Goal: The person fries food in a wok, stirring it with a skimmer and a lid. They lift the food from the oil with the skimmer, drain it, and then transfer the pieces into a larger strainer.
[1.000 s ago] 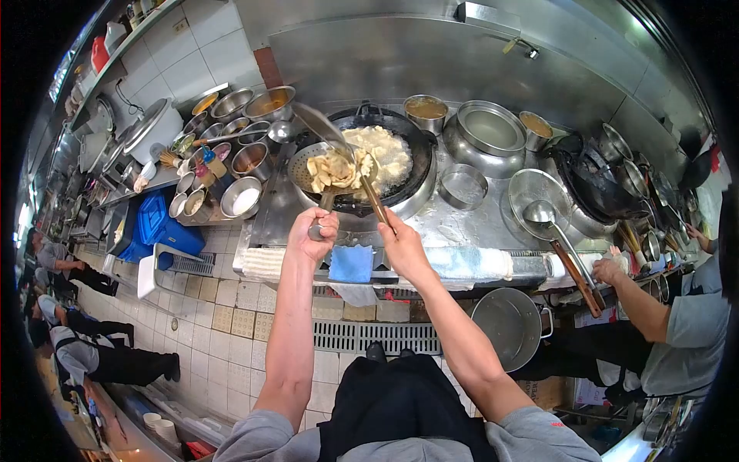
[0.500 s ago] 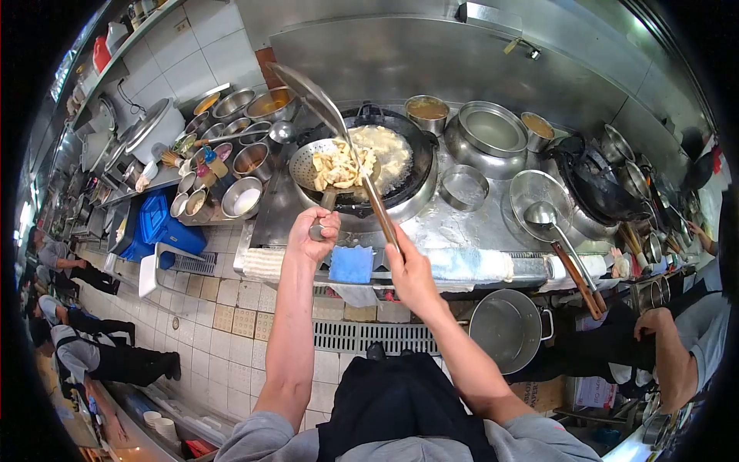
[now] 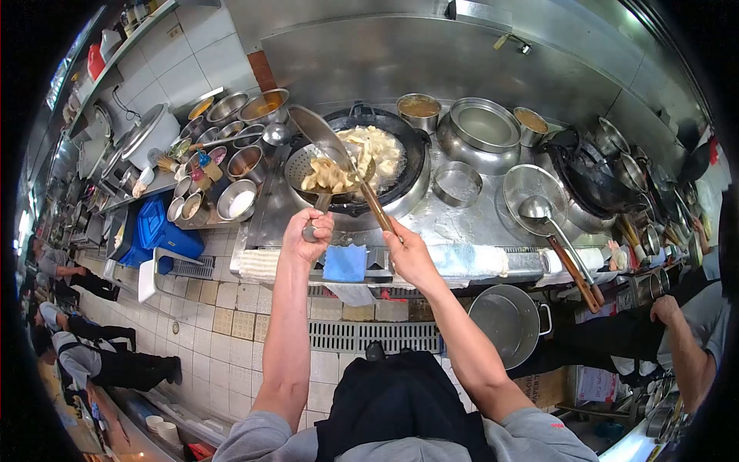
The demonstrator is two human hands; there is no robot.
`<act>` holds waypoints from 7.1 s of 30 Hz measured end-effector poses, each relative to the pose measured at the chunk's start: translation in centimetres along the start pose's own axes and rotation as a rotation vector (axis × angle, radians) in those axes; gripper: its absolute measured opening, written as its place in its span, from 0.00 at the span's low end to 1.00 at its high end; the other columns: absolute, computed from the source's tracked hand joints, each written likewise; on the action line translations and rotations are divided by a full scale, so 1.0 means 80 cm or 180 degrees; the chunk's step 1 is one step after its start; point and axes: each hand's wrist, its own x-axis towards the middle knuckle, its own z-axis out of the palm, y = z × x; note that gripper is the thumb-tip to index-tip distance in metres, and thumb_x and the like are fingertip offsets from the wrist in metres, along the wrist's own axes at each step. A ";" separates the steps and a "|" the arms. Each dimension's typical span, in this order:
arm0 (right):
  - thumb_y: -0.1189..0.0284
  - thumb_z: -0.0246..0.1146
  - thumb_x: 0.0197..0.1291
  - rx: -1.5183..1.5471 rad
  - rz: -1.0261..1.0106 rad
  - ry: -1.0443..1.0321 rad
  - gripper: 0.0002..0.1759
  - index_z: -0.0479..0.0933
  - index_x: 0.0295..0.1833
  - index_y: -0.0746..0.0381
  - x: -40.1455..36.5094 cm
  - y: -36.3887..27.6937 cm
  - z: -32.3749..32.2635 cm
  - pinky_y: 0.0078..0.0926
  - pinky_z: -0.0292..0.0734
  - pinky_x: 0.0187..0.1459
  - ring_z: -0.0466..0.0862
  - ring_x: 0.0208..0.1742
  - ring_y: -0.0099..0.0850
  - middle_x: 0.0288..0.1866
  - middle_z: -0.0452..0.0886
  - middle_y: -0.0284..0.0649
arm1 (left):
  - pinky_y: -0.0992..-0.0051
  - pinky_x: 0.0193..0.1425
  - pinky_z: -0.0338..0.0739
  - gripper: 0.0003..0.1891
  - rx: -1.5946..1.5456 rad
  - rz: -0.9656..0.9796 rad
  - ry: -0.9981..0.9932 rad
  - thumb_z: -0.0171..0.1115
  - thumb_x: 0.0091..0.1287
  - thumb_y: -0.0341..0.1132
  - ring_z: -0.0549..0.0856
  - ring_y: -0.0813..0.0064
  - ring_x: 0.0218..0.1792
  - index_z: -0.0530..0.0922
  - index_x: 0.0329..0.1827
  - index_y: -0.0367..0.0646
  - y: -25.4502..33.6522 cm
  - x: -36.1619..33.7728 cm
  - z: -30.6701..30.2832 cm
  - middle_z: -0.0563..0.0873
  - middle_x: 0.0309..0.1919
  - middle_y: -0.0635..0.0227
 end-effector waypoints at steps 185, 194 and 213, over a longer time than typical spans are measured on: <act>0.60 0.45 0.73 0.4547 0.2318 -0.0057 0.08 0.60 0.46 0.52 0.040 0.014 -0.019 0.13 0.46 0.10 0.57 0.15 0.16 0.25 0.63 0.33 | 0.73 0.13 0.63 0.03 0.3203 0.1418 0.1260 0.53 0.55 0.23 0.72 0.73 0.14 0.69 0.25 0.36 0.007 0.031 0.041 0.72 0.16 0.63; 0.62 0.47 0.72 0.3042 0.1733 0.0272 0.10 0.64 0.54 0.51 0.019 -0.057 -0.025 0.13 0.45 0.09 0.56 0.12 0.15 0.24 0.65 0.34 | 0.72 0.15 0.64 0.10 0.2776 0.1501 0.0863 0.54 0.55 0.23 0.73 0.71 0.17 0.65 0.38 0.32 0.016 0.040 0.030 0.72 0.18 0.63; 0.67 0.52 0.69 0.0104 0.0017 0.0194 0.25 0.64 0.69 0.63 0.003 -0.040 0.008 0.24 0.72 0.45 0.77 0.39 0.26 0.40 0.80 0.45 | 0.82 0.14 0.63 0.14 0.0679 0.0567 0.0009 0.52 0.56 0.25 0.70 0.81 0.16 0.64 0.45 0.34 0.035 0.019 0.013 0.69 0.20 0.71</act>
